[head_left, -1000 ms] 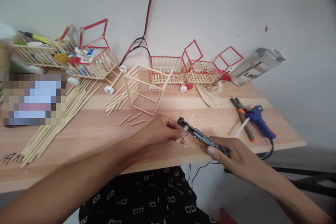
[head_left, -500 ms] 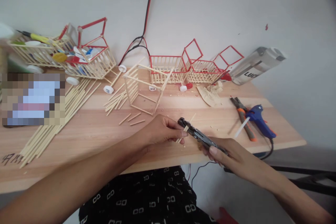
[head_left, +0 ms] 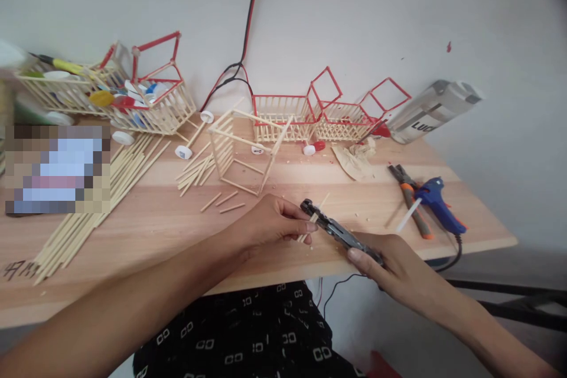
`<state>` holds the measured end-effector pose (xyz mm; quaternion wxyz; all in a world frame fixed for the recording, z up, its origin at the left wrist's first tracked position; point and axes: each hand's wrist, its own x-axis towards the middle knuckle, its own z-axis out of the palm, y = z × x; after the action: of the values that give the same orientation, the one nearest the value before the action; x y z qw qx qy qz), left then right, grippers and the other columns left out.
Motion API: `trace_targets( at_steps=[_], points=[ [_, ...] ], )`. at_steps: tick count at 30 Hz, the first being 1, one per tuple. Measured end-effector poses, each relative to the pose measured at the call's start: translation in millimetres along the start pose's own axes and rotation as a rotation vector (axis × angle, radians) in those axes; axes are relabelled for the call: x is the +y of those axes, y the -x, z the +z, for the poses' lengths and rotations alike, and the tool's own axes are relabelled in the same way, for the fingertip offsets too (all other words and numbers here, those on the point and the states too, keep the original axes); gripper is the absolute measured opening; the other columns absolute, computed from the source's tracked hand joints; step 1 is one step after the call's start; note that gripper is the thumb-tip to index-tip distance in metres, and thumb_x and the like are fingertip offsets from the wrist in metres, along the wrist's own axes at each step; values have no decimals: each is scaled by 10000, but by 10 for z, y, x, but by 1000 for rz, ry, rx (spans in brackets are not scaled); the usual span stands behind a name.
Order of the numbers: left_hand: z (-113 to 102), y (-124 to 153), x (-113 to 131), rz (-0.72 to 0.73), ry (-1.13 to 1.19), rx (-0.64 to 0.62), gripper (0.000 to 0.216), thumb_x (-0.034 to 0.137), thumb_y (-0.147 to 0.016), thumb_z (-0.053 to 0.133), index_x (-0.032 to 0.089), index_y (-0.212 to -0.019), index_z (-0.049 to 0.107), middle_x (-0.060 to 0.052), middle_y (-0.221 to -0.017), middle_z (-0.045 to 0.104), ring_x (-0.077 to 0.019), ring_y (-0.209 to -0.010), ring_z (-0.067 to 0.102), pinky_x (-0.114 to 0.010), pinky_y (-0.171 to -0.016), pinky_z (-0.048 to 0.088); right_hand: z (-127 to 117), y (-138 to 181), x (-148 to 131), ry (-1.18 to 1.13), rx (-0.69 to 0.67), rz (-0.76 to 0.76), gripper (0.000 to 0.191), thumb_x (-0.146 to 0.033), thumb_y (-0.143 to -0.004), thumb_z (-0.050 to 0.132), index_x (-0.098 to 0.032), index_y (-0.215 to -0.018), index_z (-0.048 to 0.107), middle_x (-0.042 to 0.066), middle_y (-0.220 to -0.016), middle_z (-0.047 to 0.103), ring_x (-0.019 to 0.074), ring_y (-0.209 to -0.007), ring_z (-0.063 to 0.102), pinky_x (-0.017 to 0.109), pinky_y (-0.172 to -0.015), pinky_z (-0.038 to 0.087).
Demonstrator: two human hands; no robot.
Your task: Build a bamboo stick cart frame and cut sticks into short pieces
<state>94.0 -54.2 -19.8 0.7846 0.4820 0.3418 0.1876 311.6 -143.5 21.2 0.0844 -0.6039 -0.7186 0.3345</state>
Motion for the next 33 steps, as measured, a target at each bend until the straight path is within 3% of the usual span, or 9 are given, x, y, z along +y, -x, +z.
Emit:
trace_targets(
  at_steps=[5, 17, 33],
  points=[
    [6, -1, -7, 6, 10, -5, 221, 304, -605, 796, 117, -707, 734, -25, -623, 664, -75, -552, 481, -225, -577, 338, 28, 5, 41, 31, 33, -25, 465, -561, -903, 400, -175, -715, 578, 24, -607, 527, 168, -615, 495, 283, -570, 422],
    [-35, -25, -42, 48, -67, 13, 190, 308, -665, 739, 124, -709, 734, -22, -623, 652, -63, -506, 418, -216, -526, 286, 68, -85, 93, 97, 1, -54, 460, -517, -943, 335, -167, -707, 517, 9, -628, 498, 128, -588, 427, 261, -543, 330],
    [-58, -30, -82, 83, -148, 33, 226, 343, -686, 722, 126, -750, 727, -27, -658, 660, -77, -530, 443, -221, -539, 295, 130, -75, 103, 82, 55, -48, 477, -526, -933, 337, -162, -727, 566, 27, -643, 559, 149, -600, 483, 267, -559, 391]
  ],
)
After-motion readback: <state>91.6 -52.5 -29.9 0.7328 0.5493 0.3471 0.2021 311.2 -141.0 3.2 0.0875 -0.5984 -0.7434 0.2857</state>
